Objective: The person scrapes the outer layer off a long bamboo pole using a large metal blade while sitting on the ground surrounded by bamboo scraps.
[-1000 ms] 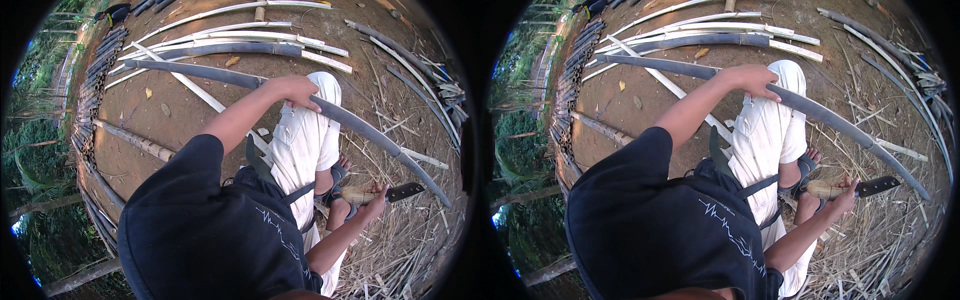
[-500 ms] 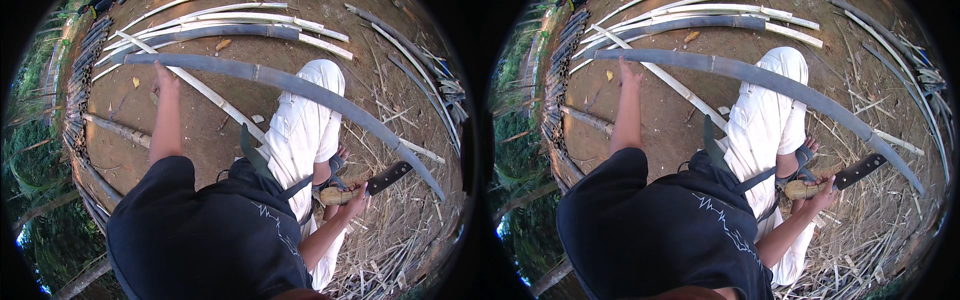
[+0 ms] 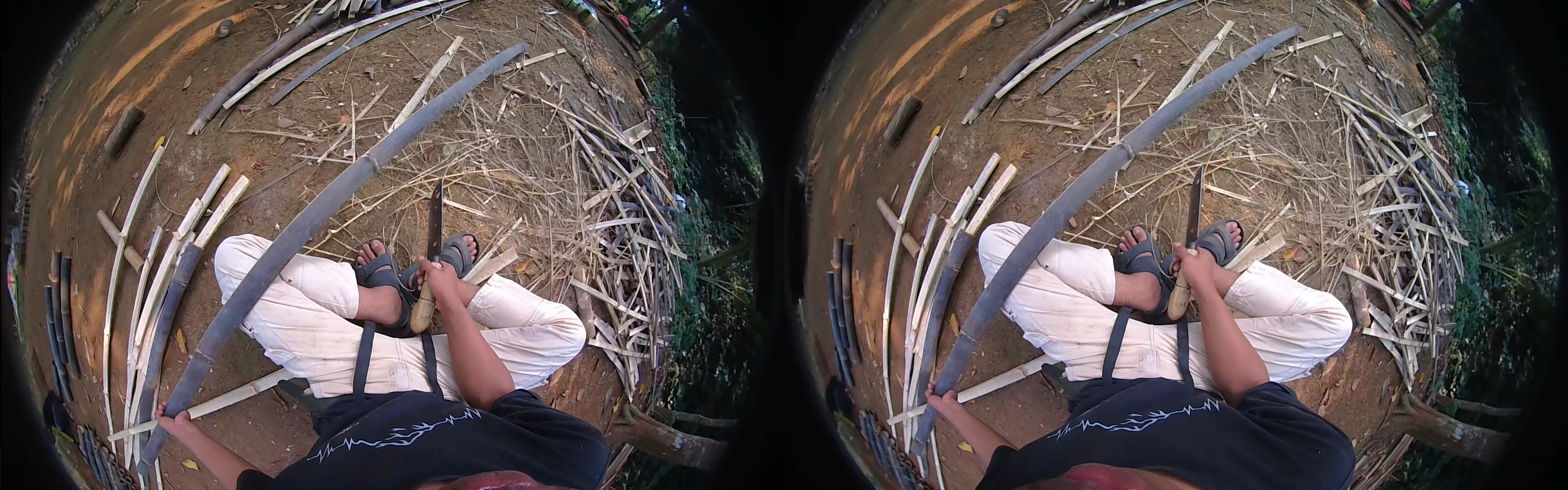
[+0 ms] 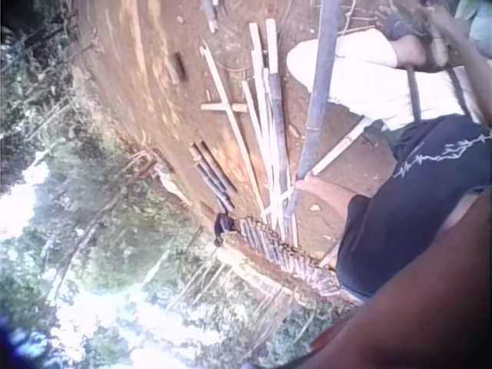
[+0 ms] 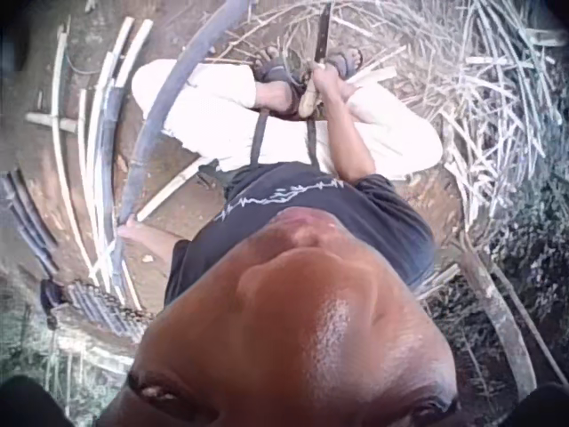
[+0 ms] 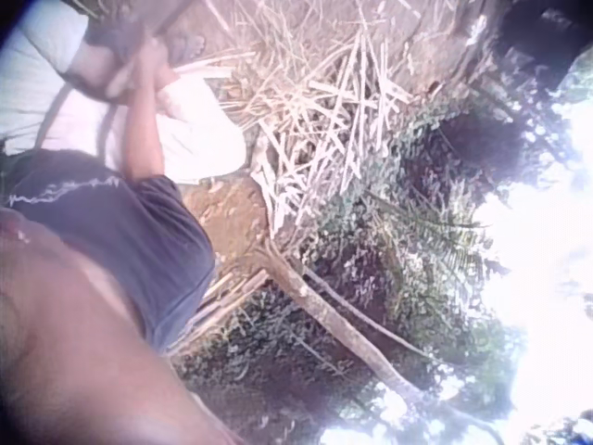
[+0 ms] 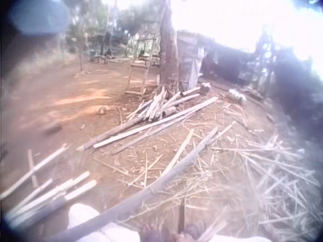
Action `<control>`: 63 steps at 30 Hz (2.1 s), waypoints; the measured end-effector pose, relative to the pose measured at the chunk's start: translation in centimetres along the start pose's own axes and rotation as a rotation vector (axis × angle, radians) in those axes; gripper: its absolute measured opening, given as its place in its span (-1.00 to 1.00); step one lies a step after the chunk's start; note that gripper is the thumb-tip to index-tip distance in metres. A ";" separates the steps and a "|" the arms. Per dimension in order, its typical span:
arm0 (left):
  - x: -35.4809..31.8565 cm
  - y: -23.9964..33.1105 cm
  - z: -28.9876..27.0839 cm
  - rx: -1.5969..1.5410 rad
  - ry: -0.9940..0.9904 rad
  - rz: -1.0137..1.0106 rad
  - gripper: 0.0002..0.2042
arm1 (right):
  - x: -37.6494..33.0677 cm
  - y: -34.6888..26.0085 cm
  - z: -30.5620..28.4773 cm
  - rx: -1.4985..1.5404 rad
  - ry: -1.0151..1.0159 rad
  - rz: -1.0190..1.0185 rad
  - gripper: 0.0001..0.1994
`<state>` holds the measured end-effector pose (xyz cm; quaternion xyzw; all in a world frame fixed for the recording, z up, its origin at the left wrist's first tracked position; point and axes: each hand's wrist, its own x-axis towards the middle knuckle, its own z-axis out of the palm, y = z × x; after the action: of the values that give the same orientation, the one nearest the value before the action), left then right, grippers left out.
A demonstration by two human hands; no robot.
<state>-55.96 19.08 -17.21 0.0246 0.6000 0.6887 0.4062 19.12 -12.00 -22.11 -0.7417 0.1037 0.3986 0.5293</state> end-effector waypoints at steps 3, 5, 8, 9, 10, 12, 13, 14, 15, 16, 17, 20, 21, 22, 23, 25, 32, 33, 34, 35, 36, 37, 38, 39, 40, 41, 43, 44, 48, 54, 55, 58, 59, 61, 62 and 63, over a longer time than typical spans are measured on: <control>-1.4 1.5 1.4 0.068 0.006 0.086 -0.88 | -0.3 0.8 -0.3 0.040 0.024 0.046 -0.79; -4.8 1.8 2.8 0.043 0.043 0.075 -0.79 | 0.1 1.0 -0.8 0.092 0.034 0.085 -0.79; -10.0 4.2 3.1 -0.149 -0.039 -0.096 -0.57 | 0.1 0.9 -0.7 0.131 0.002 0.139 -0.80; -10.5 4.9 2.7 -0.182 0.011 -0.118 -0.50 | 0.4 1.2 -0.7 0.138 0.004 0.148 -0.80; -11.3 5.3 2.2 -0.222 0.064 -0.139 -0.41 | 0.7 1.1 -0.7 0.143 0.002 0.153 -0.81; -11.4 7.9 -1.5 0.027 0.100 0.071 -0.33 | 0.0 0.4 0.1 0.177 -0.023 0.154 -0.81; -11.2 8.7 -1.1 0.169 0.122 0.151 -0.33 | -0.4 0.6 -0.5 0.212 -0.003 0.169 -0.82; -11.6 9.5 -1.4 0.281 0.176 0.219 -0.33 | -0.3 0.8 -0.5 0.212 0.015 0.171 -0.85; -11.8 10.2 -1.4 0.428 0.241 0.273 -0.33 | 0.0 0.8 -0.8 0.241 0.014 0.193 -0.85; -12.1 11.1 -1.0 0.603 0.332 0.328 -0.33 | 0.5 0.8 -0.9 0.273 0.002 0.219 -0.85; -12.6 11.3 -0.6 0.836 0.494 0.384 -0.33 | 0.7 0.5 -0.6 0.297 -0.013 0.237 -0.86; -14.9 10.8 3.2 1.367 1.139 0.706 -0.32 | 1.1 0.3 0.2 0.349 -0.009 0.262 -0.85; -15.1 9.2 6.1 1.444 1.145 0.921 -0.31 | 1.2 0.6 -0.3 0.355 0.009 0.273 -0.84; -13.5 8.1 7.2 1.660 0.911 1.305 -0.18 | 1.5 0.7 0.5 0.349 -0.012 0.274 -0.83; -13.4 6.3 10.5 1.519 0.197 1.551 -0.28 | 1.7 1.0 0.6 0.341 -0.011 0.271 -0.82; -26.5 -3.5 21.9 1.226 -0.699 1.192 -0.56 | 2.2 1.4 -0.1 0.326 0.008 0.266 -0.81; -50.2 -29.8 35.8 1.793 -1.799 0.296 -0.28 | 0.4 -0.1 -0.4 0.305 0.013 0.169 -0.83; -51.2 -31.9 35.8 1.957 -1.823 0.204 -0.36 | -0.2 -0.9 -0.5 0.297 0.032 0.145 -0.84; -51.2 -33.3 35.5 1.910 -1.820 -0.109 -0.43 | -0.6 -1.2 -0.8 0.285 0.057 0.101 -0.83; -51.4 -34.2 35.3 1.846 -1.795 -0.414 -0.50 | -0.9 -1.4 -1.0 0.275 0.083 0.058 -0.81; -51.2 -34.7 35.3 1.762 -1.745 -0.707 -0.57 | -1.0 -1.6 -1.1 0.262 0.103 0.013 -0.80; -51.5 -34.8 35.1 1.733 -1.766 -0.704 -0.61 | -0.5 -1.3 -1.5 0.149 0.198 -0.141 -0.80; -51.5 -34.5 34.8 1.709 -1.785 -0.702 -0.64 | 0.4 -0.5 -2.0 0.034 0.292 -0.289 -0.80; -51.4 -34.0 34.3 1.682 -1.799 -0.698 -0.67 | 1.1 0.3 -2.6 -0.085 0.381 -0.437 -0.80; -51.4 -33.0 33.5 1.694 -1.771 -0.544 -0.66 | 0.7 -0.5 -2.6 -0.157 0.410 -0.538 -0.79; -50.9 -31.9 32.7 1.731 -1.780 -0.322 -0.65 | 0.0 -1.5 -2.6 -0.230 0.443 -0.640 -0.78; -49.7 -29.7 30.3 1.779 -1.766 0.100 -0.63 | -3.4 -5.0 -3.3 -0.338 0.450 -0.853 -0.77; -49.5 -28.0 29.1 1.794 -1.741 0.211 -0.59 | -5.0 -6.2 -3.6 -0.270 0.315 -0.789 -0.70; -50.4 -20.6 22.5 1.875 -1.674 0.792 -0.61 | -10.4 -8.6 -3.7 -0.583 0.067 -0.949 -0.73; -50.4 -20.3 16.6 1.814 -1.634 0.953 -0.58 | -9.6 -4.7 -2.8 -0.994 -0.059 -1.073 -0.71; -50.2 -20.7 16.5 1.787 -1.661 0.921 -0.58 | -9.3 -4.2 -2.8 -1.016 -0.077 -1.047 -0.72; -49.7 -22.7 15.4 1.828 -1.680 0.813 -0.50 | -9.3 -3.9 -3.1 -1.109 -0.115 -1.040 -0.73; -49.7 -23.0 15.4 1.836 -1.668 0.797 -0.49 | -9.5 -3.8 -3.2 -1.122 -0.121 -1.053 -0.73; -49.6 -23.3 15.6 1.853 -1.645 0.774 -0.48 | -9.9 -3.3 -3.5 -1.168 -0.154 -1.041 -0.73; -49.5 -23.3 15.8 1.864 -1.651 0.784 -0.48 | -9.6 -2.9 -3.8 -1.176 -0.162 -1.063 -0.73; -49.6 -23.2 15.8 1.854 -1.665 0.763 -0.48 | -9.3 -2.6 -4.1 -1.184 -0.171 -1.085 -0.72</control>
<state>-2.23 1.43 -9.92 0.8790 0.3741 -0.1298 0.2656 16.47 -16.99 -13.25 -0.8130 -0.5400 0.1301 0.1747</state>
